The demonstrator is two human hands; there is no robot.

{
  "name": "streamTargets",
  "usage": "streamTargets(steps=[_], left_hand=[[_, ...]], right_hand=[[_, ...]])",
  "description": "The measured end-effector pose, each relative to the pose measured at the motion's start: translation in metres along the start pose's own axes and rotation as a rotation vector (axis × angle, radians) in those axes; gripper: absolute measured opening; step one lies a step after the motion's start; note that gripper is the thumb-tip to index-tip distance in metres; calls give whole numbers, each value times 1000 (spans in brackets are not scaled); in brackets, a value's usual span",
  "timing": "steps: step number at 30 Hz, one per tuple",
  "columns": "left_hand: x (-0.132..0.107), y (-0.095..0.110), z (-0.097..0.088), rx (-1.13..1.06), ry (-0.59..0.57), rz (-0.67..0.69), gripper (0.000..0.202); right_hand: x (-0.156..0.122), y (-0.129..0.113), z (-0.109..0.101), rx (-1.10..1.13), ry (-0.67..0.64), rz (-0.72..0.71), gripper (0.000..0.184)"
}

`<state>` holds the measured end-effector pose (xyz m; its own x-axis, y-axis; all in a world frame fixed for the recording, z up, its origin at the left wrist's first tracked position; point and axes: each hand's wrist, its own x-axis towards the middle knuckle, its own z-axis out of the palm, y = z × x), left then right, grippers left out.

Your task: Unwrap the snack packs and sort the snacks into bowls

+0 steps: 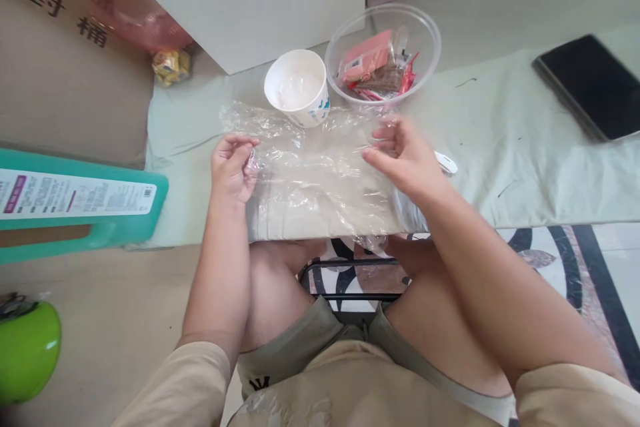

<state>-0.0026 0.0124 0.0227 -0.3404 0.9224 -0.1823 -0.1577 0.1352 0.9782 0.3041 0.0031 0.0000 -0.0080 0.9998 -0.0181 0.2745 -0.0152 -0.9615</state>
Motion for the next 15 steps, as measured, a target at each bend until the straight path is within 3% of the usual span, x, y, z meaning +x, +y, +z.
streamTargets(steps=[3,6,11,15], left_hand=[[2,0,-3,-16,-67,-13,13],[3,-5,-6,80,-146,-56,12],[3,-10,-6,220,-109,-40,9],[2,-4,-8,96,-130,-63,9]], right_hand=[[-1,-2,4,-115,-100,18,17],[-3,-11,5,-64,-34,43,15],[-2,-22,-2,-75,53,253,15],[0,-23,-7,-24,121,153,8]])
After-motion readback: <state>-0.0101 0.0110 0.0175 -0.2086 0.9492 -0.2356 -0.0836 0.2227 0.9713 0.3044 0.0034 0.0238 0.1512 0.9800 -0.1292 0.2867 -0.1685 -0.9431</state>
